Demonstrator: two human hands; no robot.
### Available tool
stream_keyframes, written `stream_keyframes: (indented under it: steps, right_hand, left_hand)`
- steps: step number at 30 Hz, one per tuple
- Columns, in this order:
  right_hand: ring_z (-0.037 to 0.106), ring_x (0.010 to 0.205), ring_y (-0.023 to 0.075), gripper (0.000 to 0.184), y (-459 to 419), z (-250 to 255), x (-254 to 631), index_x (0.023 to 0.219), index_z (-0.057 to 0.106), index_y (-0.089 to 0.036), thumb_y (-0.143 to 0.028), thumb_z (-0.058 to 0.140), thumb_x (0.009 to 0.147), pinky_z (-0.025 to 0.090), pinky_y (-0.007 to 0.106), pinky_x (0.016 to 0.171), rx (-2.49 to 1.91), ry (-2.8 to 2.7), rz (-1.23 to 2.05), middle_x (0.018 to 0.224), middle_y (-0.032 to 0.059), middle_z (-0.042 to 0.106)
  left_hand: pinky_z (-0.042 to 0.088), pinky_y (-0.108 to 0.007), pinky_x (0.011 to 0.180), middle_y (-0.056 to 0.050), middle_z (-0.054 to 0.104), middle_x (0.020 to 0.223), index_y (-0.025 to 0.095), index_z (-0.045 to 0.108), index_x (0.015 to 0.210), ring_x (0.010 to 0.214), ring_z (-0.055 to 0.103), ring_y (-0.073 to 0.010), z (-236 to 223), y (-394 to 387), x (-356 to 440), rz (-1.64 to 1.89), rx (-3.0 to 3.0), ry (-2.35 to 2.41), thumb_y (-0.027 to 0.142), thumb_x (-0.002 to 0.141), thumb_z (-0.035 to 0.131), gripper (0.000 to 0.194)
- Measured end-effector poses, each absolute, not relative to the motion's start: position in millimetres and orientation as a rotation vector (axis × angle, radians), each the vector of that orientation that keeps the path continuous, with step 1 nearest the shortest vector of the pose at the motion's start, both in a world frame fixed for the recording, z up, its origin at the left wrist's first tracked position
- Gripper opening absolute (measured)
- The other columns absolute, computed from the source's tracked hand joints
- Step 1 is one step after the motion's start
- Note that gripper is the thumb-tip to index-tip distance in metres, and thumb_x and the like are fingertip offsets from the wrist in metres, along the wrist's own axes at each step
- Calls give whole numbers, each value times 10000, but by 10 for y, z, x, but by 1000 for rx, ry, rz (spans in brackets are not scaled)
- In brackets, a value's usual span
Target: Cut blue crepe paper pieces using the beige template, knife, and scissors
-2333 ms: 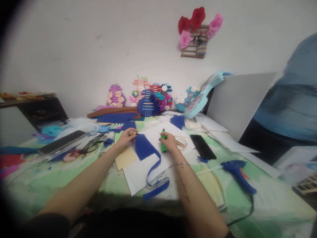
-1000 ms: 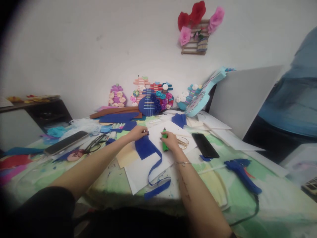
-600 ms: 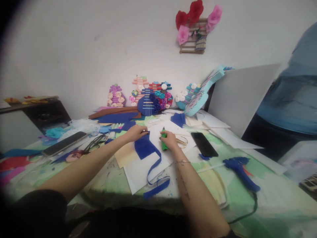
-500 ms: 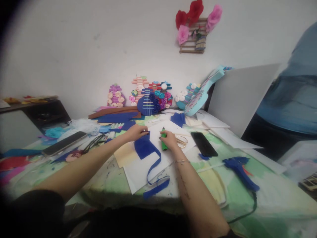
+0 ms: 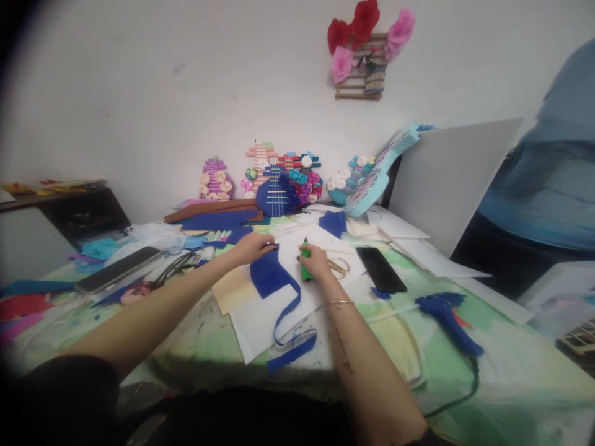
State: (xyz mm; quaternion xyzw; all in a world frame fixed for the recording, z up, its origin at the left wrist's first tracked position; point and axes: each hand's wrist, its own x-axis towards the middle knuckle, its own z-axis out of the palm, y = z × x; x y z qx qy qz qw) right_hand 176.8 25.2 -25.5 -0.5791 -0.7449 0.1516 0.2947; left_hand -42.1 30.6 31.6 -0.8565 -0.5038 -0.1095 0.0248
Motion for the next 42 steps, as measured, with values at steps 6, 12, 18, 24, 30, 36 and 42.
stream_keyframes:
  steps: [6, 12, 18, 24, 30, 36, 42]
  right_hand:
    - [572, 1127, 243, 246, 179, -117, 1714, 1118, 622, -141, -274, 615, 912, 459, 482, 972, -1480, -2046, 269, 1191, 89, 615]
    - [615, 1034, 214, 273, 197, -112, 1458, 1178, 596, -161, -303, 565, 946, 517, 435, 894, -1430, -2104, 287, 1192, 91, 611]
    - [615, 1025, 217, 309, 220, -159, 1297, 1209, 575, -162, -320, 570, 943, 533, 424, 861, -1507, -2208, 337, 1215, 98, 593]
    - [616, 1020, 209, 282, 91, -48, 1327, 1180, 592, -168, -321, 568, 945, 531, 408, 862, -1619, -2336, 353, 1199, 91, 601]
    - [661, 881, 240, 328, -52, -33, 1384, 903, 686, -140, -426, 766, 763, 531, 348, 783, -1714, -2399, 378, 915, 121, 684]
    - [615, 1019, 198, 257, -83, -51, 1329, 1173, 598, -190, -315, 557, 951, 531, 387, 861, -1779, -2452, 411, 1208, 89, 599]
    - [614, 1023, 210, 290, -105, 22, 1321, 1193, 587, -171, -320, 568, 944, 532, 406, 864, -1793, -2491, 410, 1216, 100, 593]
  left_hand:
    - [533, -424, 851, -92, 603, 1190, 170, 585, 1181, 1002, 617, -214, 312, 309, -416, -366, -2663, -1540, 343, 933, 570, 303]
    - [532, -422, 851, -91, 605, 1186, 170, 588, 1176, 1000, 617, -212, 316, 311, -414, -384, -2684, -1536, 344, 934, 568, 298]
    - [531, -426, 855, -93, 601, 1194, 170, 585, 1182, 1007, 615, -215, 313, 357, -441, -402, -2695, -1556, 341, 932, 572, 303]
    - [531, -426, 857, -94, 597, 1203, 173, 583, 1187, 1011, 614, -216, 259, 406, -493, -427, -2685, -1627, 342, 933, 570, 305]
    - [532, -426, 854, -94, 595, 1207, 173, 579, 1194, 1011, 614, -218, 140, 434, -566, -490, -2671, -1738, 343, 932, 572, 312]
    - [531, -430, 856, -93, 592, 1211, 170, 577, 1199, 1018, 612, -224, 27, 498, -611, -618, -2648, -1872, 346, 929, 575, 322]
    - [536, -428, 843, -88, 596, 1198, 159, 576, 1198, 1009, 616, -232, -89, 532, -673, -779, -2666, -1989, 353, 923, 583, 337]
